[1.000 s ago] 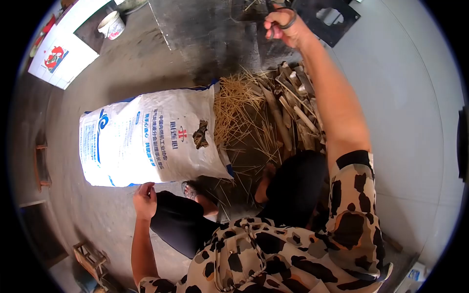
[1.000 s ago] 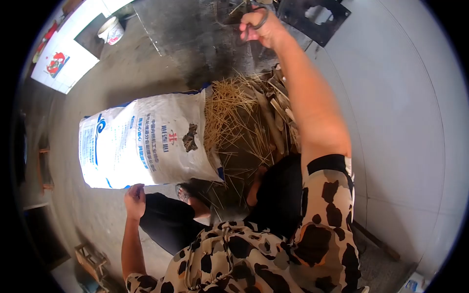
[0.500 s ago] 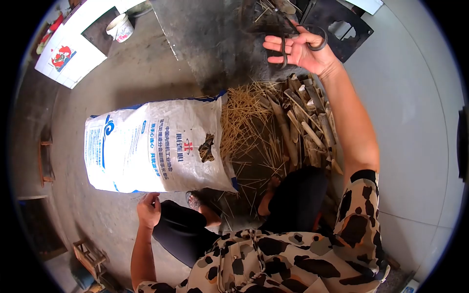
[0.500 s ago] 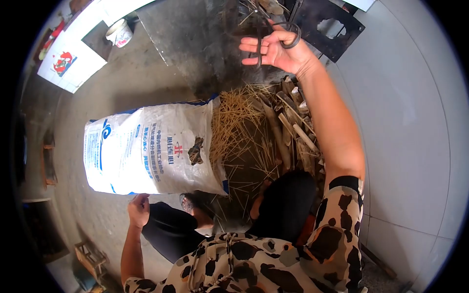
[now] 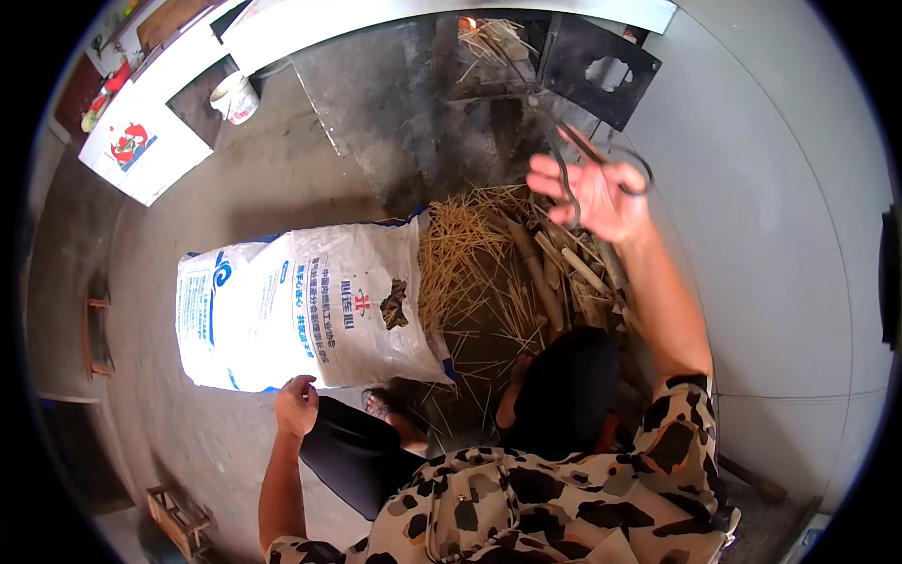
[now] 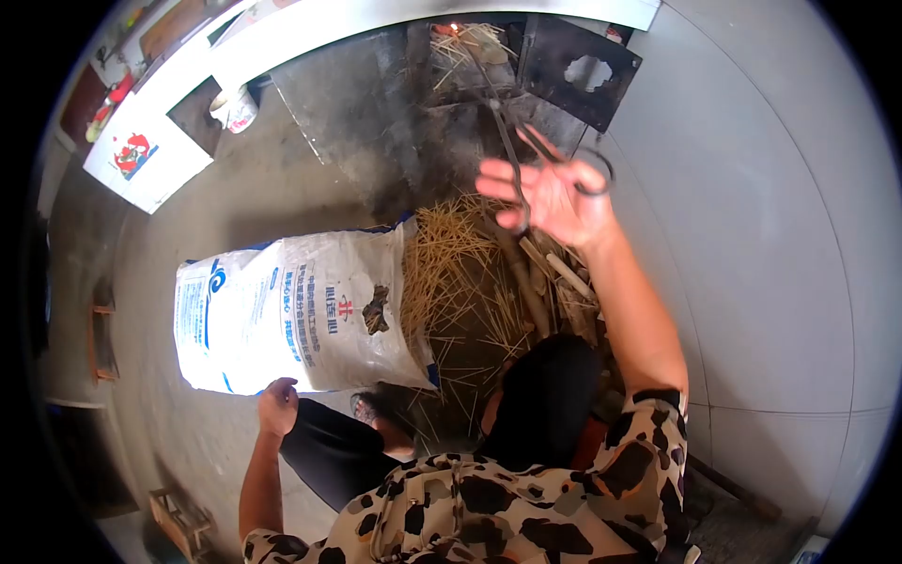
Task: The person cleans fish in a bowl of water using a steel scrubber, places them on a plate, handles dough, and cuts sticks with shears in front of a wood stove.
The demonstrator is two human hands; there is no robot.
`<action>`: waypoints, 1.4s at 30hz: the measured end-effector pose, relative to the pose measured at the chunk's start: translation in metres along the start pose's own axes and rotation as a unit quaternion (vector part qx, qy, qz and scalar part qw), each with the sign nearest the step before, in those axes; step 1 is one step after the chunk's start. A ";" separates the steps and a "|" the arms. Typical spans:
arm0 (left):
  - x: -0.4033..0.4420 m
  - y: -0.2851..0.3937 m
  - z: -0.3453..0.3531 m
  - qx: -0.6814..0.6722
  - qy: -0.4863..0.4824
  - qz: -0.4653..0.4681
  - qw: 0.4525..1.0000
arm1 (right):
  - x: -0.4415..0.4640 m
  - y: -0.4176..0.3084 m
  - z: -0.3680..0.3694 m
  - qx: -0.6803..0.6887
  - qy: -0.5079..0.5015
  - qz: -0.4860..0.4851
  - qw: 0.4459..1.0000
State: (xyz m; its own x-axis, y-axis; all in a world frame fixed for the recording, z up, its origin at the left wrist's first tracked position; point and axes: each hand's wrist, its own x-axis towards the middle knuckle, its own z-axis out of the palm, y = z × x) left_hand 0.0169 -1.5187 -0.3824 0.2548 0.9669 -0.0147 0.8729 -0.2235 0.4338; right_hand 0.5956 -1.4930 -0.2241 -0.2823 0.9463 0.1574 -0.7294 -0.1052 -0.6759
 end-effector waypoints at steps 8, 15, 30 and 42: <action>-0.004 -0.004 0.003 0.010 0.011 0.018 1.000 | -0.163 0.030 0.025 0.017 0.161 -0.064 0.985; -0.002 0.001 0.004 0.012 -0.007 0.011 1.000 | -0.208 0.024 0.032 -0.070 0.378 -0.108 0.917; -0.007 -0.003 -0.001 0.029 -0.016 -0.007 0.999 | -0.239 0.045 0.050 -0.069 0.274 -0.023 0.959; -0.016 -0.010 -0.003 0.020 0.028 0.003 0.999 | -0.089 0.067 0.013 -0.053 0.191 0.009 0.980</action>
State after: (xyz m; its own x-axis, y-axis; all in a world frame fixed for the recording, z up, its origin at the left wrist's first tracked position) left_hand 0.0030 -1.5320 -0.3836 0.2361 0.9709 0.0392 0.8877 -0.2319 0.3977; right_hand 0.5638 -1.5879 -0.2743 -0.0254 0.9921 -0.1225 -0.6520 -0.1093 -0.7503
